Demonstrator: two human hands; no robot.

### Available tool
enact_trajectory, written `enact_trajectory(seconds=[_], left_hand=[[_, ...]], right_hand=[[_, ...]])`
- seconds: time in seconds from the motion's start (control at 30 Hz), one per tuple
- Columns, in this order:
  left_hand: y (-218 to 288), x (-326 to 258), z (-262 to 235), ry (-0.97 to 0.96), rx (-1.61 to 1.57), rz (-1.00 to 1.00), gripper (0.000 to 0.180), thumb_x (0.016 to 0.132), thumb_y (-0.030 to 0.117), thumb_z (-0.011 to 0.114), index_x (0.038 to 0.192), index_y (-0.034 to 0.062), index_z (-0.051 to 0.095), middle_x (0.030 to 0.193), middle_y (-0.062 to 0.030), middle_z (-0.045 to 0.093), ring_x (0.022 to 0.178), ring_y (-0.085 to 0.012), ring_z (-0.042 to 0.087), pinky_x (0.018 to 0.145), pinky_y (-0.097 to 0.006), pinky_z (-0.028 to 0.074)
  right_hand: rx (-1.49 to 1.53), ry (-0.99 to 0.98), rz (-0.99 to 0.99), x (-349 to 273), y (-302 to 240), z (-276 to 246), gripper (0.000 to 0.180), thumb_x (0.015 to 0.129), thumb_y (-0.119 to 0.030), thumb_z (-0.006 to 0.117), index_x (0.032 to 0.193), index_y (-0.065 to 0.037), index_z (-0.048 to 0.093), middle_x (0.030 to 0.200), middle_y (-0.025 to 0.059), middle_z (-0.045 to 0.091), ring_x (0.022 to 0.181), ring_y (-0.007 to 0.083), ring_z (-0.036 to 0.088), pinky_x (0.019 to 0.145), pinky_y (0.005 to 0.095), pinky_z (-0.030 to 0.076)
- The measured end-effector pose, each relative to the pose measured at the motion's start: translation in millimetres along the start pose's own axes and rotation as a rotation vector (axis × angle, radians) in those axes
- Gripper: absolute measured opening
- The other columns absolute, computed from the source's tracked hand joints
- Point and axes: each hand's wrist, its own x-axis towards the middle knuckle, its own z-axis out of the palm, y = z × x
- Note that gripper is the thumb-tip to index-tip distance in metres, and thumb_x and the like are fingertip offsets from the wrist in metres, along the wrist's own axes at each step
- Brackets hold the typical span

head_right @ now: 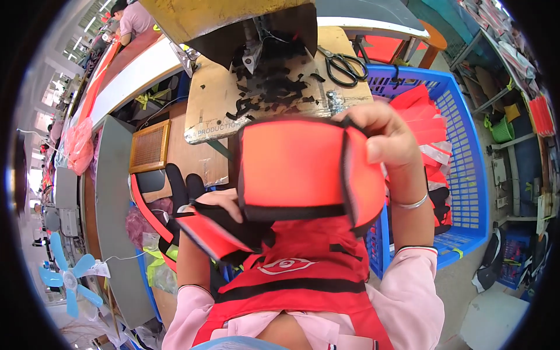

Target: Using a vertical cutting machine to trim and shape red and black fabric pieces for garment or gear manufacturing.

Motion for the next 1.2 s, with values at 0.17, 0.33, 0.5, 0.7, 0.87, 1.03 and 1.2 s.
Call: enact_trajectory(seconds=[0.17,0.33,0.5,0.7,0.87,1.03,1.2], left_hand=[[21.6,27.4,7.7,0.160,0.001,-0.119,0.065,0.076,0.025,0.076,0.130,-0.0022,0.052,0.112,-0.0147,0.065,0.095,-0.0258,0.063,0.081,-0.036,0.050],[65.7,-10.7,-11.6,0.527,0.014,-0.114,0.037,0.072,0.007,0.072,0.107,-0.0026,0.063,0.103,-0.0097,0.068,0.091,-0.0204,0.064,0.080,-0.033,0.050],[129.4,8.5,-44.0,0.268,0.914,-0.469,0.034,0.072,0.011,0.070,0.103,-0.0016,0.061,0.090,-0.0146,0.061,0.079,-0.0261,0.060,0.071,-0.034,0.047],[156.7,11.9,-97.5,0.270,1.045,-0.464,0.041,0.074,0.014,0.071,0.110,-0.0015,0.060,0.100,-0.0175,0.063,0.093,-0.0327,0.060,0.084,-0.038,0.046],[159.0,36.3,-127.1,0.306,0.942,-0.601,0.046,0.079,0.017,0.072,0.120,-0.0001,0.059,0.107,-0.0138,0.065,0.099,-0.0283,0.059,0.094,-0.035,0.043],[163.2,51.7,-141.3,0.315,0.877,-0.618,0.044,0.082,0.015,0.072,0.121,-0.0019,0.060,0.117,-0.0100,0.065,0.108,-0.0196,0.057,0.099,-0.033,0.041],[159.3,53.8,-158.1,0.357,0.709,-0.686,0.041,0.083,0.013,0.070,0.120,-0.0029,0.061,0.116,-0.0094,0.066,0.111,-0.0184,0.057,0.101,-0.033,0.041]], right_hand=[[-0.142,-0.093,-0.022,5.6,-34.3,-14.9,0.034,0.077,-0.028,0.079,0.079,0.001,0.061,0.077,0.0042,0.059,0.070,0.0128,0.053,0.062,0.0268,0.041],[-0.259,-0.133,0.171,2.8,-61.8,-35.9,0.029,0.080,-0.025,0.075,0.077,0.000,0.059,0.071,0.0008,0.055,0.067,0.0100,0.049,0.059,0.0273,0.038],[-1.141,-0.305,0.369,29.0,-28.2,-22.7,0.029,0.086,-0.028,0.068,0.082,-0.001,0.061,0.067,0.0116,0.055,0.062,0.0227,0.053,0.060,0.0335,0.042],[-1.191,-0.224,0.329,70.1,-6.9,-35.5,0.027,0.084,-0.025,0.071,0.084,0.000,0.061,0.073,0.0114,0.058,0.067,0.0284,0.056,0.061,0.0360,0.043],[-1.171,-0.183,0.384,86.2,5.6,-58.5,0.029,0.085,-0.029,0.069,0.088,-0.001,0.063,0.070,0.0122,0.055,0.066,0.0262,0.051,0.063,0.0359,0.042],[-1.156,-0.147,0.462,96.0,4.0,-71.8,0.032,0.086,-0.032,0.070,0.095,-0.002,0.064,0.076,0.0096,0.058,0.071,0.0205,0.052,0.068,0.0327,0.043],[-1.121,-0.156,0.464,103.4,1.3,-80.0,0.033,0.086,-0.032,0.069,0.095,-0.001,0.064,0.074,0.0087,0.057,0.072,0.0203,0.052,0.068,0.0319,0.043]])
